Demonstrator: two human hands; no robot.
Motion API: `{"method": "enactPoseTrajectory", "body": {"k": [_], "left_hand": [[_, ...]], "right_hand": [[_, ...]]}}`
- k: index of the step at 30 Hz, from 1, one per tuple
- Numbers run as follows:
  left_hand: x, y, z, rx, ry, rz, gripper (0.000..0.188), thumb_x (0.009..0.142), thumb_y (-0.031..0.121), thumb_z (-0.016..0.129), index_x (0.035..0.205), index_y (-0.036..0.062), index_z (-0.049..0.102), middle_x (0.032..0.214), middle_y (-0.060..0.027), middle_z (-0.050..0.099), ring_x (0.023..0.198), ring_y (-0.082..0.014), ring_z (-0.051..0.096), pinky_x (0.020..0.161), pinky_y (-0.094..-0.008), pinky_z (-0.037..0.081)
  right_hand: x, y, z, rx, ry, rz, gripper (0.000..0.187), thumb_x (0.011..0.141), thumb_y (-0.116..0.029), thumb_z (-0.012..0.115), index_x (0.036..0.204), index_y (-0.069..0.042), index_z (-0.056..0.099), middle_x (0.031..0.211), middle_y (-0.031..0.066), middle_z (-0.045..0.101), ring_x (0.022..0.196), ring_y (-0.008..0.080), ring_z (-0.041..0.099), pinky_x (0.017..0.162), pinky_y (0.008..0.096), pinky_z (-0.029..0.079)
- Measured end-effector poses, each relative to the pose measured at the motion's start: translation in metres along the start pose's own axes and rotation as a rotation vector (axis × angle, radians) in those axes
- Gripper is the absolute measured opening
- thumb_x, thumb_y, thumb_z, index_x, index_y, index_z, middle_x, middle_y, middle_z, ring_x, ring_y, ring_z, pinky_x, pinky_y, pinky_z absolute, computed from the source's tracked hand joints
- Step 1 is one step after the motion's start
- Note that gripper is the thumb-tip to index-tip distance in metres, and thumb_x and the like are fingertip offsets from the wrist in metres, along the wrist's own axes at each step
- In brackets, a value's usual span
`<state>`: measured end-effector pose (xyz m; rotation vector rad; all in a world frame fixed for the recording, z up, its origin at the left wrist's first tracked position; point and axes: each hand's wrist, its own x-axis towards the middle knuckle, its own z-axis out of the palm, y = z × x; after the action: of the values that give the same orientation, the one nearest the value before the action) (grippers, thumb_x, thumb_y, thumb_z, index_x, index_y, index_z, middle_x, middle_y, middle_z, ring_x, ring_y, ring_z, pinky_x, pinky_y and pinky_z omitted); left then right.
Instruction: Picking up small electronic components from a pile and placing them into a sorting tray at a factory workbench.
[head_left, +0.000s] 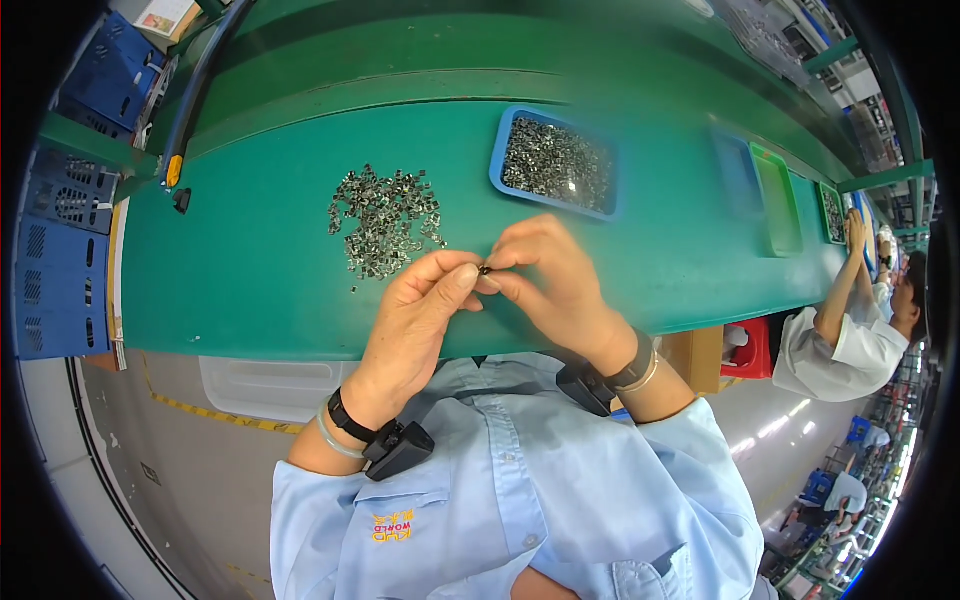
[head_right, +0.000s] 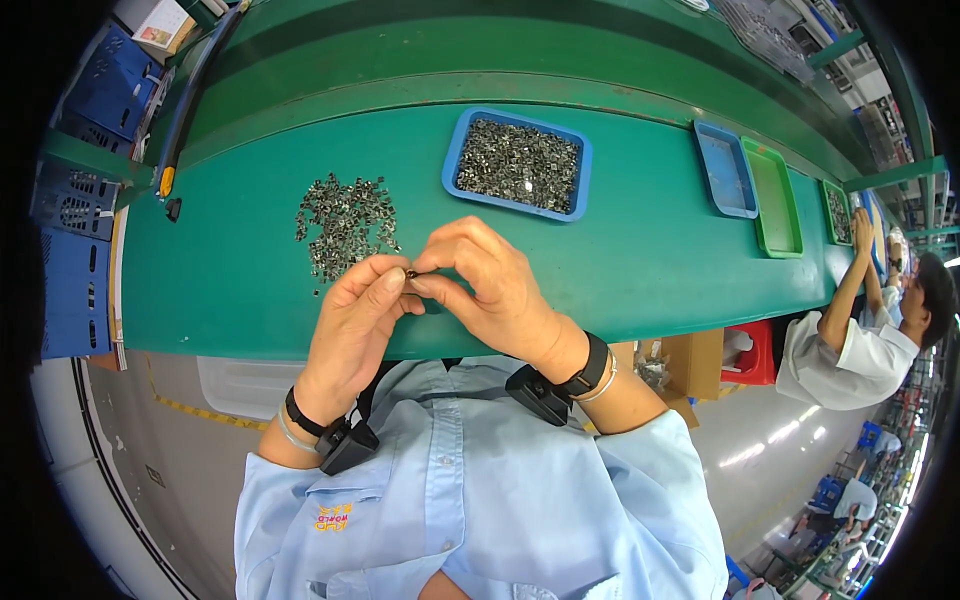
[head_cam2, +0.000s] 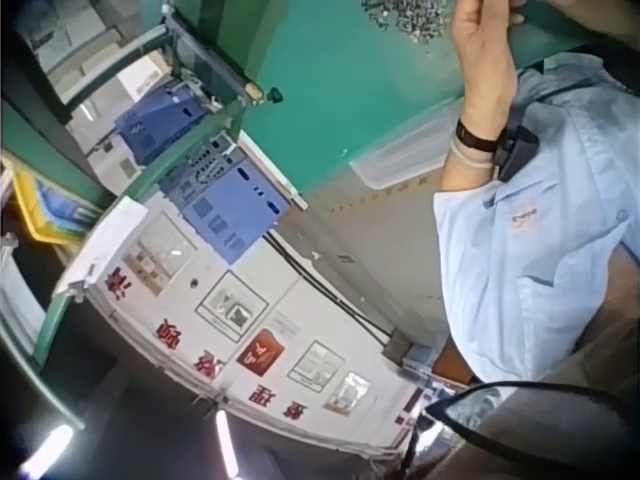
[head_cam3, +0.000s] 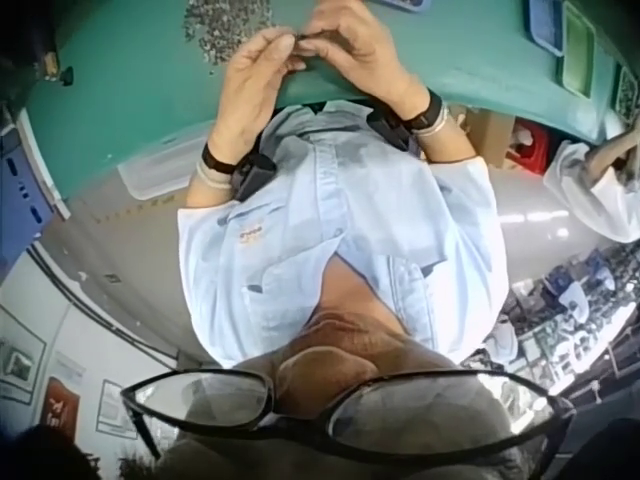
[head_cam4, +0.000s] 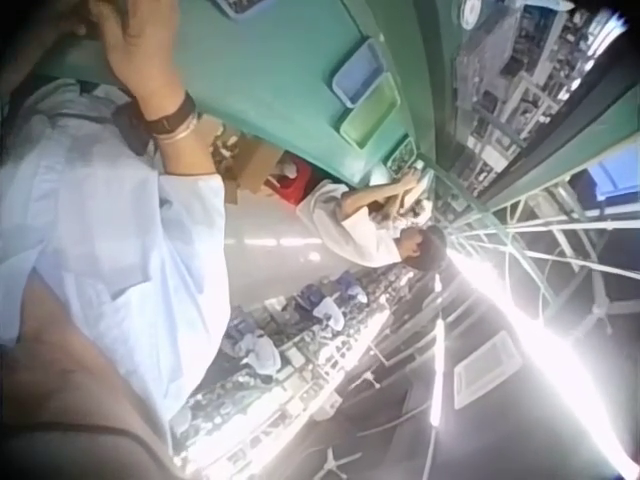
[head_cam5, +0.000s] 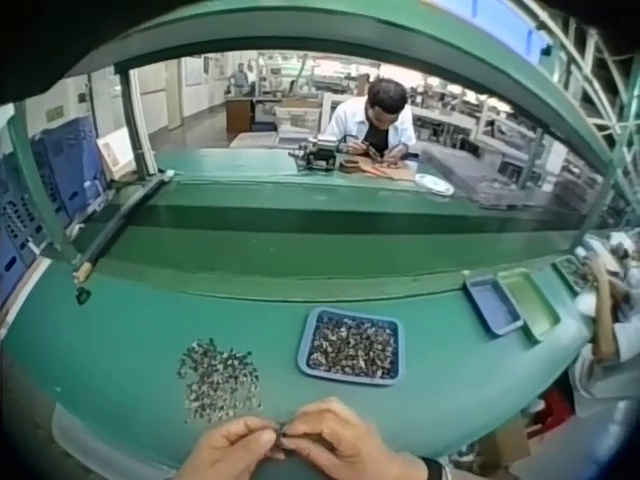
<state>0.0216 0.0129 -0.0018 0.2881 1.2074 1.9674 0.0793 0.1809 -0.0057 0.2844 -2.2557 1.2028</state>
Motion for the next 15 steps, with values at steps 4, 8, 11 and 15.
{"method": "enactPoseTrajectory", "body": {"k": [4, 8, 11, 15], "left_hand": [[0.001, -0.008, 0.002, -0.094, -0.011, -0.026, 0.022, 0.092, 0.017, 0.056, 0.108, 0.0015, 0.059, 0.099, -0.0054, 0.062, 0.087, -0.0128, 0.057, 0.078, -0.0287, 0.046], [0.001, -0.010, 0.005, -0.107, 0.006, -0.047, 0.022, 0.092, 0.017, 0.057, 0.107, 0.0010, 0.058, 0.098, -0.0053, 0.062, 0.087, -0.0125, 0.057, 0.077, -0.0280, 0.046], [0.000, -0.009, 0.008, -0.116, 0.012, -0.062, 0.022, 0.091, 0.016, 0.058, 0.106, 0.0003, 0.058, 0.097, -0.0054, 0.062, 0.087, -0.0121, 0.057, 0.076, -0.0258, 0.045], [0.000, -0.011, 0.009, -0.123, 0.005, -0.087, 0.021, 0.091, 0.016, 0.058, 0.106, 0.0003, 0.058, 0.095, -0.0065, 0.063, 0.084, -0.0133, 0.059, 0.074, -0.0261, 0.046]], "right_hand": [[-0.008, 0.002, -0.002, -0.024, -0.013, 0.003, 0.024, 0.072, -0.006, 0.071, 0.092, -0.009, 0.058, 0.087, 0.0061, 0.059, 0.081, 0.0245, 0.059, 0.063, 0.0339, 0.049], [-0.011, -0.001, -0.005, 0.033, -0.028, 0.062, 0.027, 0.072, -0.003, 0.073, 0.095, -0.009, 0.060, 0.092, 0.0057, 0.059, 0.086, 0.0234, 0.057, 0.071, 0.0323, 0.048], [-0.014, 0.001, -0.006, 0.002, -0.027, 0.059, 0.023, 0.072, -0.005, 0.072, 0.092, -0.009, 0.061, 0.091, 0.0054, 0.059, 0.085, 0.0232, 0.058, 0.070, 0.0325, 0.048], [-0.013, -0.003, -0.011, -0.081, -0.041, 0.047, 0.018, 0.073, -0.006, 0.072, 0.088, -0.009, 0.062, 0.089, 0.0054, 0.059, 0.083, 0.0230, 0.058, 0.069, 0.0329, 0.048]]}}
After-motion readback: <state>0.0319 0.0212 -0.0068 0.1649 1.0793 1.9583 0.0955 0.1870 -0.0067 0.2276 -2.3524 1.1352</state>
